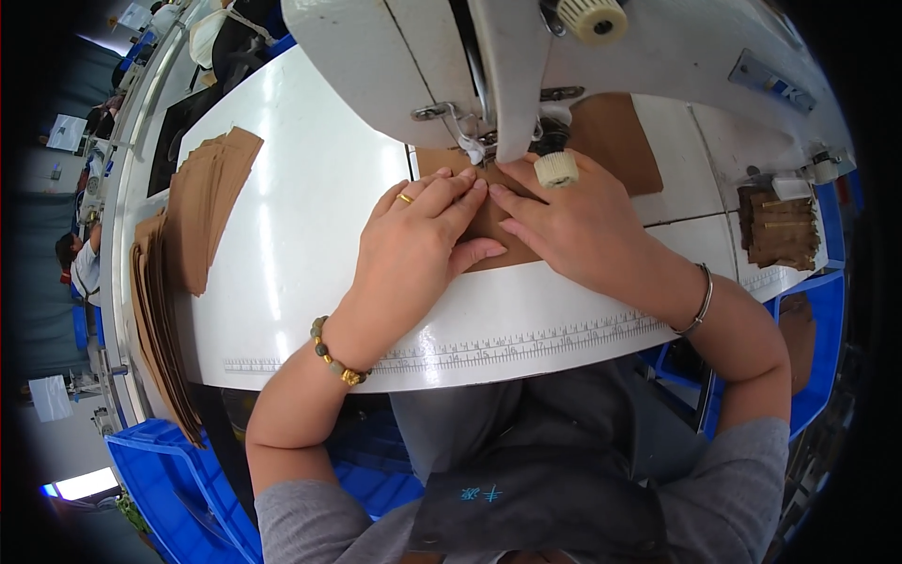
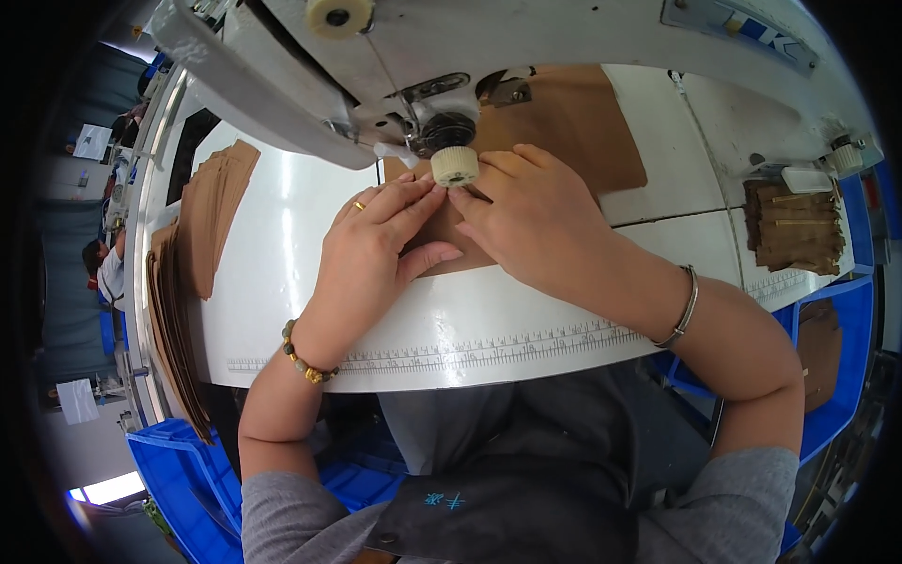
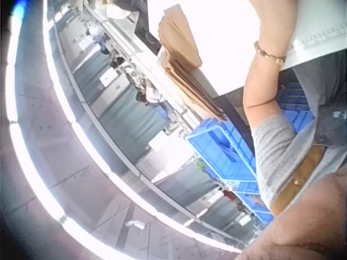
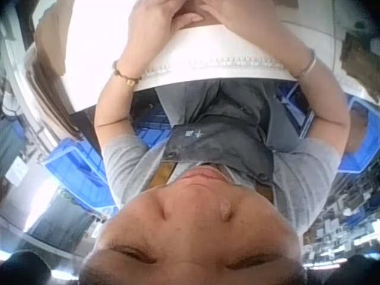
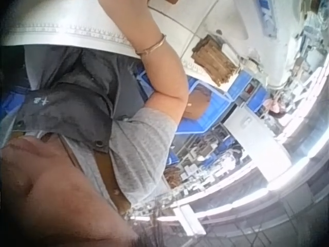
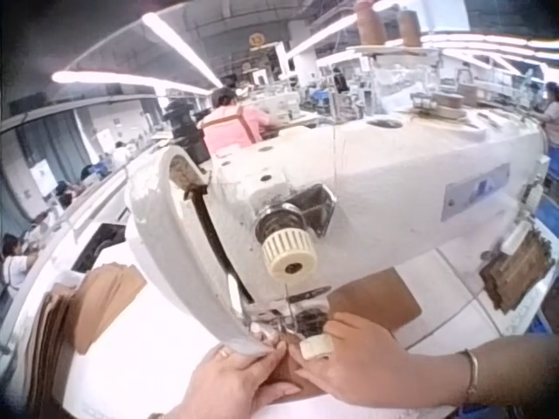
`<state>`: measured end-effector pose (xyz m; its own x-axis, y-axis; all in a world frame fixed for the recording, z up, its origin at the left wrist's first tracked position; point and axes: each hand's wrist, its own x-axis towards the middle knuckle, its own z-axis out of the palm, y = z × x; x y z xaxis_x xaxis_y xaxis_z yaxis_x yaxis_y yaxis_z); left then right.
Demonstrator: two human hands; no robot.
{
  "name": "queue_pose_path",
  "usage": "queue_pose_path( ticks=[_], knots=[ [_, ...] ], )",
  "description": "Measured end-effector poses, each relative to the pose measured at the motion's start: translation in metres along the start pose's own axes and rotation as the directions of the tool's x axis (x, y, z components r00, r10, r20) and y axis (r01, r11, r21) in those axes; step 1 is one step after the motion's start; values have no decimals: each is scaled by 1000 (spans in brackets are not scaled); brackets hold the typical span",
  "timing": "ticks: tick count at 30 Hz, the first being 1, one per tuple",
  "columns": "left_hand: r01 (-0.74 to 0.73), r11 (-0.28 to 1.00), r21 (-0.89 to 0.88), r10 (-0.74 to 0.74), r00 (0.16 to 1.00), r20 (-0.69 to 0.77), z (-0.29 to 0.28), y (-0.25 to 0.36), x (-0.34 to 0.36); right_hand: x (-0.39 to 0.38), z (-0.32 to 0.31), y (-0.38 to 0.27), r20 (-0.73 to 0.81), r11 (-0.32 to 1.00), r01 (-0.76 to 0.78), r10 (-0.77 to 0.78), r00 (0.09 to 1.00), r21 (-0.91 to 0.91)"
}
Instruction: Sewing a zipper onto a piece of brown leather using an industrial sewing machine.
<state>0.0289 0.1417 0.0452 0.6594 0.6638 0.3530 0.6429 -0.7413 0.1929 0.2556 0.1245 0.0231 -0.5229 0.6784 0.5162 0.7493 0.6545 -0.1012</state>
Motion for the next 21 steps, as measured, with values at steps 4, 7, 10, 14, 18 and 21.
queue_pose_path(
  ticks=[4, 7, 10, 14, 18, 21],
  knots=[
    [-5, 1000, 1, 5, 1000, 0, 0, -2, 2, 1, 1, 2, -1, 1000, -6, 6, 1000, 3],
    [5, 1000, -5, -5, 1000, 19, -1, -2, 3, 1, 1, 3, -9, 1000, -5, 5, 1000, 14],
    [8, 1000, 30, -9, 1000, 19, -1, -1, 4, 1, 1, 3, -19, 1000, -2, 3, 1000, 17],
    [1, 999, 35, -2, 1000, 13, -2, -2, 4, 1, 3, 3, -44, 1000, 5, -5, 999, 9],
    [0, 999, 36, -1, 1000, 20, -2, -2, 4, 1, 3, 4, -23, 1000, 8, -8, 1000, 22],
    [3, 999, 39, -4, 1000, 19, -1, -2, 4, 1, 2, 5, -18, 1000, 6, -6, 1000, 13]
  ],
)
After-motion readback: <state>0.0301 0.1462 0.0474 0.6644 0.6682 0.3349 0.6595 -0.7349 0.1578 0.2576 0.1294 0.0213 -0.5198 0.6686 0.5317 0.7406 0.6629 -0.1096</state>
